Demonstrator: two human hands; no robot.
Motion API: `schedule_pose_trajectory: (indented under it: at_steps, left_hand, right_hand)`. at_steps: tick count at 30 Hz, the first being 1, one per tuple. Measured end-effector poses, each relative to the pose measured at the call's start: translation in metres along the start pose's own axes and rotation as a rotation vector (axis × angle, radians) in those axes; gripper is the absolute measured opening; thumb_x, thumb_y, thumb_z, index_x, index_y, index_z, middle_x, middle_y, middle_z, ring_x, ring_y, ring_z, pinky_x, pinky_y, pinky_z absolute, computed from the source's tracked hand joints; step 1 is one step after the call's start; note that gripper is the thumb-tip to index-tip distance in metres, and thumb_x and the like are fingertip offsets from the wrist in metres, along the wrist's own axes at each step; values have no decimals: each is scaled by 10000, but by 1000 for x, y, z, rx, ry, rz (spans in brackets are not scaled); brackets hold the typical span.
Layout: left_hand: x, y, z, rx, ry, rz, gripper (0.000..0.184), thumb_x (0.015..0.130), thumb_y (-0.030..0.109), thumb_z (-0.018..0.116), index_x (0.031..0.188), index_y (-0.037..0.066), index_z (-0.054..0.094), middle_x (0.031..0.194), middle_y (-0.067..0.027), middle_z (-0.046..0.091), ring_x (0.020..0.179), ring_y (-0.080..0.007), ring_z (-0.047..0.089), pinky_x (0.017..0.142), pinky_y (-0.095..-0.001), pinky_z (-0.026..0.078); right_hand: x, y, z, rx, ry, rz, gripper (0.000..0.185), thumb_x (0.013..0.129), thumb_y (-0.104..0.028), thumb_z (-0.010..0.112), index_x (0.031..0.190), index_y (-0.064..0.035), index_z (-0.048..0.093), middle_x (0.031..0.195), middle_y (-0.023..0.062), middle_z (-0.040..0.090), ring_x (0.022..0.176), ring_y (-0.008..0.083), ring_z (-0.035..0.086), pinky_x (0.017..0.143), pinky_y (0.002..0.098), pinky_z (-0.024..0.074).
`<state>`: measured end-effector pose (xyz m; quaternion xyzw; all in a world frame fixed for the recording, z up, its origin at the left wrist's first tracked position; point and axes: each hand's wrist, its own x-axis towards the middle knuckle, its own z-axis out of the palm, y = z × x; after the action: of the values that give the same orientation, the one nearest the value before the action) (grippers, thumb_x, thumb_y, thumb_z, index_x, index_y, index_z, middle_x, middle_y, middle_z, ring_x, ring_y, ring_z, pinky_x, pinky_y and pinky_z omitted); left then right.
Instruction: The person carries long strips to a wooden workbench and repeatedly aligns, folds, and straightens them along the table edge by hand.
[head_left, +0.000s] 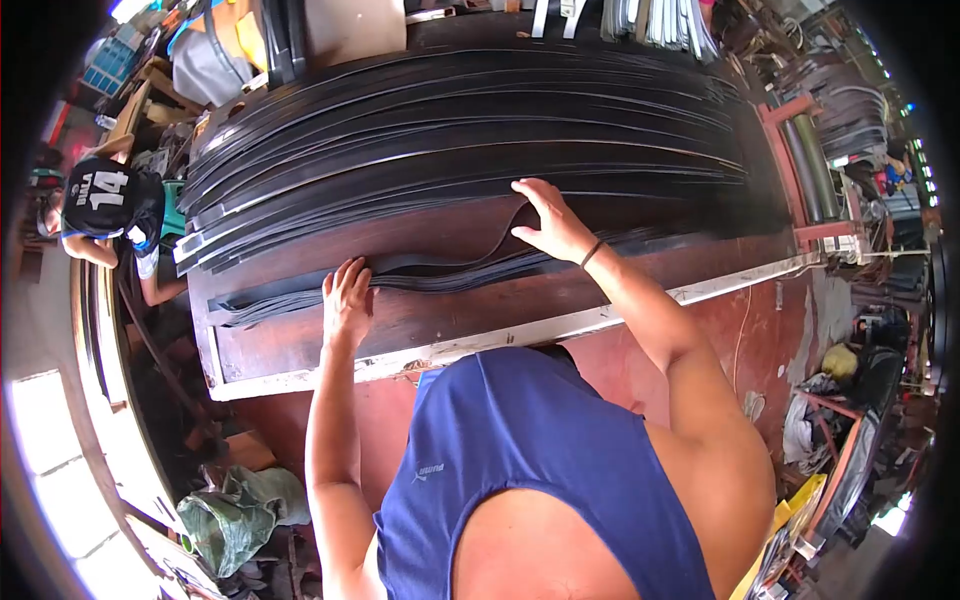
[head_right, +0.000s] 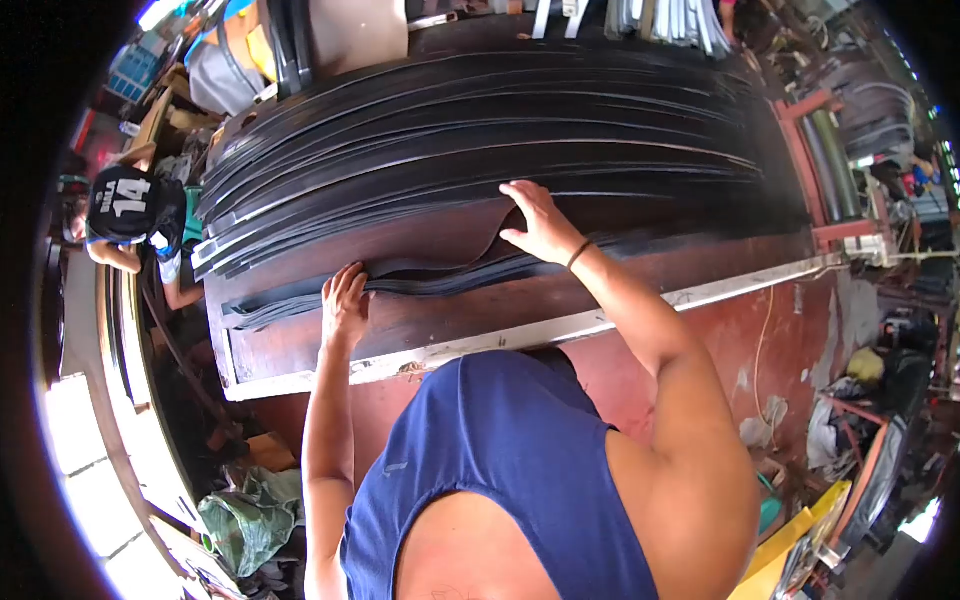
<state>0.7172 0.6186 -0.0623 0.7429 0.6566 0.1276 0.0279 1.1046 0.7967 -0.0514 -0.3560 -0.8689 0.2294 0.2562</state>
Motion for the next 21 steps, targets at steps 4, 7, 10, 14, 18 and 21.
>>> schedule_pose_trajectory:
  at_steps: [4, 7, 10, 14, 18, 21]
  left_hand:
    - [1, 4, 5, 70, 33, -28, 392, 856, 71, 697, 1230, 41, 583, 1409, -126, 564, 1348, -315, 483, 1126, -532, 332]
    - [3, 13, 3, 105, 12, -39, 366, 866, 57, 655, 1224, 44, 577, 1414, -137, 557, 1354, -323, 477, 1133, -539, 325]
    - [16, 33, -11, 120, -45, -30, 382, 919, 52, 543, 1300, 49, 572, 1428, -124, 550, 1356, -307, 479, 1130, -519, 338]
    - [11, 19, 6, 217, -92, -40, 399, 923, 39, 514, 1318, 30, 571, 1427, -126, 556, 1352, -296, 485, 1137, -490, 342]
    - [5, 15, 20, 224, -23, -106, 362, 920, 24, 495, 1269, 3, 587, 1351, -165, 601, 1287, -328, 539, 1116, -503, 373]
    - [3, 9, 21, 269, -46, -102, 351, 936, 57, 488, 1267, -23, 575, 1246, -190, 617, 1157, -375, 571, 1063, -512, 405]
  right_hand:
    - [-22, -4, -11, -145, -52, 293, 591, 812, -222, 761, 1310, -10, 523, 1128, 225, 644, 1057, 408, 642, 904, 490, 535]
    - [-28, 4, -7, -118, -171, 331, 381, 817, -117, 721, 1160, -6, 597, 1074, 199, 678, 1001, 401, 663, 863, 486, 546]
    - [-27, 21, -20, -51, -260, -5, 164, 838, -57, 651, 998, -55, 689, 990, 128, 663, 953, 352, 656, 813, 476, 534]
    - [-43, 59, -71, -156, -328, 37, 147, 870, -113, 670, 1008, -64, 677, 980, 98, 654, 951, 329, 652, 823, 465, 517]
    - [-60, 88, -109, -31, -238, 300, 231, 889, -191, 713, 1055, -52, 630, 1010, 140, 661, 958, 355, 660, 827, 456, 531]
    - [-64, 81, -108, -187, -94, 351, 249, 868, -167, 718, 1063, -50, 615, 970, 155, 662, 949, 371, 663, 807, 458, 550]
